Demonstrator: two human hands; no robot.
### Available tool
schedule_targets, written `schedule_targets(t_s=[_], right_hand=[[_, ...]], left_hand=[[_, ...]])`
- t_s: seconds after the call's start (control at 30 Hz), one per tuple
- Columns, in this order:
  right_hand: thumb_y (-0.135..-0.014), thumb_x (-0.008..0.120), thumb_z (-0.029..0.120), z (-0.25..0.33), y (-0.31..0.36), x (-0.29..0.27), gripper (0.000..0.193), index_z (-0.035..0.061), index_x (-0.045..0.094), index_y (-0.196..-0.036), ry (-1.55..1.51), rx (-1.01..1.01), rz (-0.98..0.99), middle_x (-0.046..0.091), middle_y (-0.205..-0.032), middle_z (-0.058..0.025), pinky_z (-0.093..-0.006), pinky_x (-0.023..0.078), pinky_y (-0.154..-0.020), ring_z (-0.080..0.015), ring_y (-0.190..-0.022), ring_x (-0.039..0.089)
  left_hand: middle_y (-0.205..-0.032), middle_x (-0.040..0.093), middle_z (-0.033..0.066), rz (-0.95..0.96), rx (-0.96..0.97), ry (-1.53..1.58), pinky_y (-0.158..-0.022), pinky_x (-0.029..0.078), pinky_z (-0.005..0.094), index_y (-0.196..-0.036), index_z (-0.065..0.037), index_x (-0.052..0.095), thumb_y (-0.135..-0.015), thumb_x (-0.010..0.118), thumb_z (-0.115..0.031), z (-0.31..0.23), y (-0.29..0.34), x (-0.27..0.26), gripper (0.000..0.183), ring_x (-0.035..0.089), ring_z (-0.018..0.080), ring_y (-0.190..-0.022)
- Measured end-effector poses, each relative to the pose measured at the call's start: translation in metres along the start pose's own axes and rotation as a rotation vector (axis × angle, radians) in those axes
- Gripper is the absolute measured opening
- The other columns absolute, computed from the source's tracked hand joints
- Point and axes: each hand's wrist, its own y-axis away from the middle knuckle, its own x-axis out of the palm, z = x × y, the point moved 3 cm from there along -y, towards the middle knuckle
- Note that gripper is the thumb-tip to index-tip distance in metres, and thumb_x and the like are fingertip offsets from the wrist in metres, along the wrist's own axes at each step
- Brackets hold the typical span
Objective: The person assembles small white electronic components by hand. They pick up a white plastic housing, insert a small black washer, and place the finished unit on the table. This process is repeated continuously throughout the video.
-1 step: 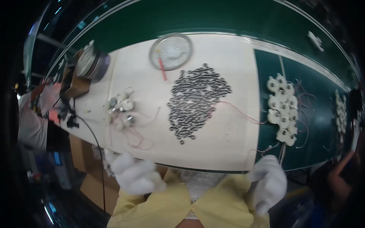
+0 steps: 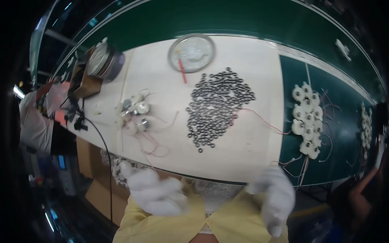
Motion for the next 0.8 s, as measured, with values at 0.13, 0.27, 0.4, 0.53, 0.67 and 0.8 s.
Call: schedule_targets(t_s=[0.13,0.27,0.4,0.53,0.67,0.8], right_hand=[[-0.106,0.032,0.072,-0.029,-0.021,0.080,0.088,-0.0074,0.059,-0.133,-0.513,0.417,0.292,0.070,-0.102,-0.0227,-0.0435,0.052,-0.075,-0.0337,-0.085,0.068],[-0.110,0.029,0.063,-0.035,-0.012,0.082,0.080,-0.0067,0.063,-0.128,-0.607,0.930,0.297,0.071,-0.093,-0.0165,-0.0342,0.053,-0.075,-0.0255,-0.085,0.069],[-0.112,0.026,0.061,-0.041,-0.013,0.075,0.079,-0.0060,0.067,-0.122,-0.742,0.942,0.392,0.069,-0.083,-0.0107,-0.0283,0.051,-0.069,-0.0171,-0.074,0.067],[-0.114,0.035,0.052,-0.013,-0.031,0.052,0.066,-0.0051,0.067,-0.115,-0.151,0.974,0.225,0.068,-0.077,-0.0073,-0.0254,0.049,-0.062,-0.0115,-0.064,0.063],[-0.099,0.076,0.025,-0.013,-0.060,0.036,0.029,-0.0015,0.066,-0.105,0.636,0.815,0.307,0.070,-0.077,-0.0071,-0.0295,0.054,-0.063,-0.0139,-0.066,0.069],[-0.081,0.090,0.029,-0.030,-0.068,0.037,0.037,0.0045,0.070,-0.100,1.025,0.410,0.507,0.072,-0.080,-0.0090,-0.0318,0.055,-0.062,-0.0223,-0.066,0.071]], left_hand=[[-0.104,0.070,-0.0036,-0.118,0.129,0.118,-0.082,0.049,0.0294,-0.116,-0.023,0.072,-0.089,0.075,-0.021,-0.022,-0.033,0.030,0.028,0.064,0.0100,-0.096],[-0.106,0.068,-0.0028,0.097,-0.048,0.168,-0.080,0.048,0.0332,-0.114,-0.022,0.073,-0.090,0.075,-0.021,-0.006,-0.047,0.022,0.024,0.065,0.0149,-0.095],[-0.091,0.067,-0.0017,0.136,-0.244,-0.092,-0.074,0.044,0.0398,-0.105,-0.023,0.075,-0.089,0.075,-0.021,0.048,-0.029,0.010,0.017,0.065,0.0214,-0.085],[-0.091,0.066,0.0091,0.131,-0.412,-0.433,-0.081,0.050,0.0462,-0.101,-0.009,0.075,-0.087,0.078,-0.015,0.123,0.002,0.007,0.015,0.064,0.0306,-0.091],[-0.092,0.067,0.0079,0.191,-0.449,-0.492,-0.080,0.050,0.0454,-0.099,-0.009,0.076,-0.088,0.078,-0.016,0.138,0.011,0.003,0.014,0.063,0.0305,-0.089],[-0.093,0.067,0.0073,0.277,-0.452,-0.565,-0.081,0.050,0.0446,-0.099,-0.010,0.076,-0.086,0.079,-0.017,0.132,0.000,0.012,0.015,0.064,0.0301,-0.091]])
